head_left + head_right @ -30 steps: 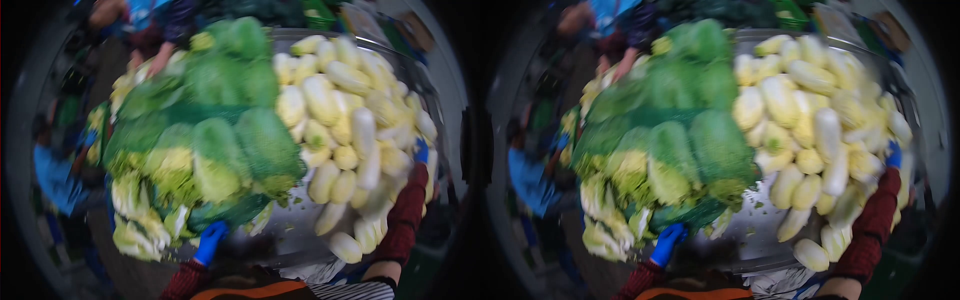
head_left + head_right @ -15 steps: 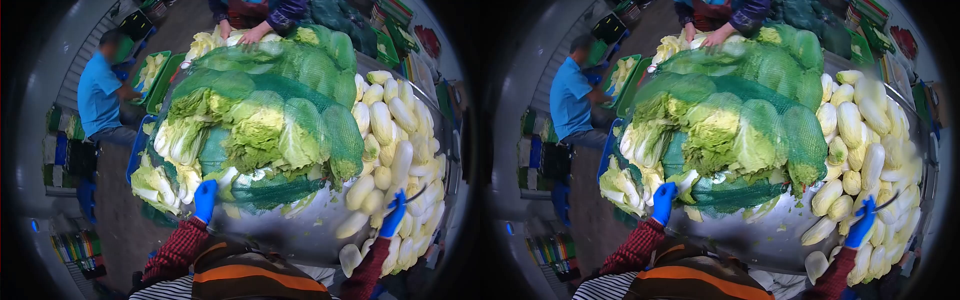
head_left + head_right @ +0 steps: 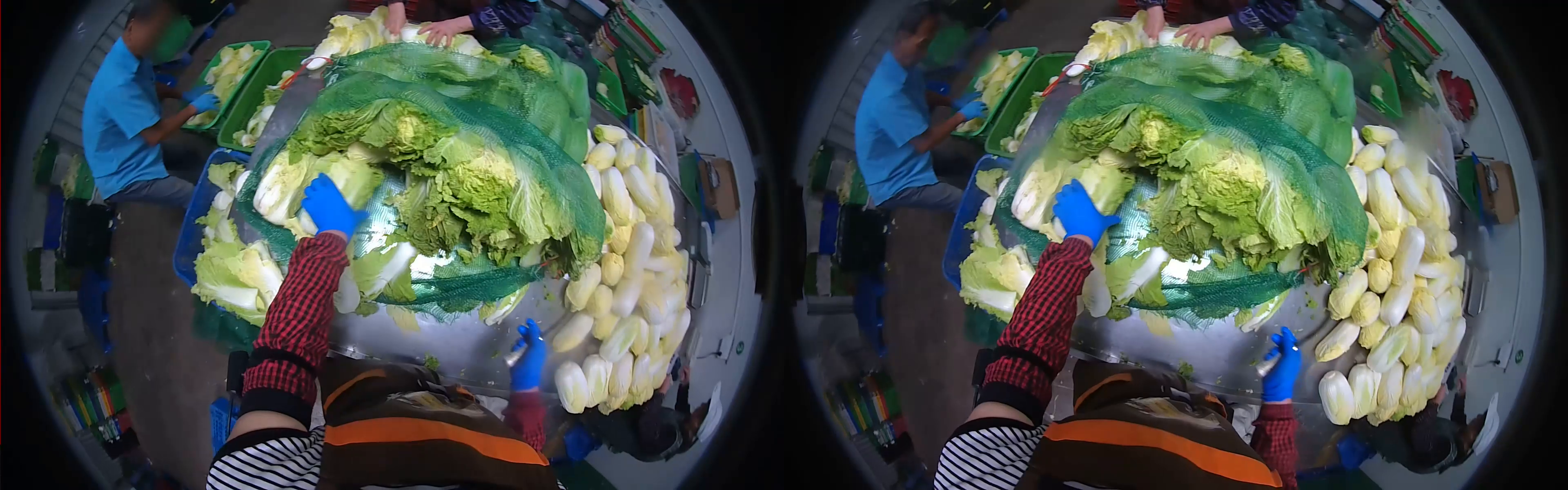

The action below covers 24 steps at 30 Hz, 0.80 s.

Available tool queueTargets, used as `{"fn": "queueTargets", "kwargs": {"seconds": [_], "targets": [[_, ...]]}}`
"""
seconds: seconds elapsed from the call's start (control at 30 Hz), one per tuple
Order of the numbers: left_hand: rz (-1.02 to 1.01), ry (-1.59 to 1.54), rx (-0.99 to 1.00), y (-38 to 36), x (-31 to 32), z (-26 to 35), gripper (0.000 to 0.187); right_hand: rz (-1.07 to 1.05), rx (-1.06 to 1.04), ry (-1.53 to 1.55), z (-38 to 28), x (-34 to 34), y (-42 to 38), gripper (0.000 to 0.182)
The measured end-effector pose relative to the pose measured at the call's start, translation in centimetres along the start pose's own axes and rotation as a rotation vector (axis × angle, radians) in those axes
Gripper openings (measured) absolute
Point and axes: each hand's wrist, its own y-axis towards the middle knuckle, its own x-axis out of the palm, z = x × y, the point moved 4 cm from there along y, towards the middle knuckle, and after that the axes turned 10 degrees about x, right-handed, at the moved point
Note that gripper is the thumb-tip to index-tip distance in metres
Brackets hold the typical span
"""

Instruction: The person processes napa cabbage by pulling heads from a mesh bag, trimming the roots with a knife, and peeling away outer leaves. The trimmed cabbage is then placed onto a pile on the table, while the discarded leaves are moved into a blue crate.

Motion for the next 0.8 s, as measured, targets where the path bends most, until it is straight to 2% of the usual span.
{"fn": "queueTargets", "kwargs": {"seconds": [0.03,0.07,0.13,0.17,0.23,0.3,0.33,0.37,0.43,0.47,0.53,0.57,0.6,0.67,0.7,0.8], "targets": [[0.024,-0.006,0.002,0.3,1.3,-1.3,0.126,-0.058,-0.009,0.011,-0.1,2.0,-0.9,0.032],[0.205,-0.008,0.017,0.1,2.6,-2.7,0.124,-0.116,-0.016,0.023,-0.2,3.9,-1.8,0.031],[0.09,-0.124,-0.01,1.1,2.1,-3.9,0.122,-0.213,-0.109,-0.195,-1.5,8.0,-4.2,0.032],[0.045,-0.185,0.038,1.7,2.5,-4.8,0.119,-0.247,-0.129,-0.272,-1.0,9.2,-4.5,0.03],[0.027,-0.217,0.08,2.3,2.4,-5.3,0.119,-0.293,-0.07,-0.436,0.1,12.5,-5.8,0.028],[0.061,-0.295,0.142,2.7,2.1,-6.6,0.12,-0.458,-0.171,-0.507,3.5,16.2,-4.9,0.033],[0.073,-0.348,0.154,3.2,2.3,-7.4,0.122,-0.478,-0.108,-0.538,5.1,18.3,-4.2,0.033],[0.06,-0.429,0.174,3.8,2.4,-8.2,0.122,-0.404,-0.267,-0.728,6.5,20.0,-2.8,0.044],[0.022,-0.544,0.186,5.3,2.9,-9.9,0.122,-0.298,-0.244,-0.855,7.3,23.4,-2.4,0.051],[0.003,-0.657,0.167,5.9,3.4,-11.0,0.107,-0.288,-0.243,-0.853,8.0,24.3,-1.4,0.051],[-0.376,-1.369,0.194,4.1,0.8,-10.5,0.084,-0.264,-0.317,-0.856,10.4,25.8,1.1,0.05],[-0.414,-1.539,0.192,3.7,0.2,-11.0,0.062,-0.315,-0.282,-0.681,11.6,26.0,1.8,0.047],[-0.416,-1.535,0.194,3.7,0.1,-12.2,0.062,-0.315,-0.28,-0.677,10.5,26.0,0.4,0.047],[-0.375,-1.928,-0.027,3.4,0.6,-15.4,0.053,-0.242,-0.361,-0.922,6.5,25.5,-4.3,0.052],[-0.383,-2.046,-0.127,1.5,-1.4,-15.6,0.05,-0.015,-0.727,-0.879,6.6,24.6,-5.4,0.051],[-0.316,-2.418,-0.007,-1.2,-3.5,-18.5,0.052,-0.139,-0.619,-0.845,6.0,26.3,-8.9,0.045]]}}
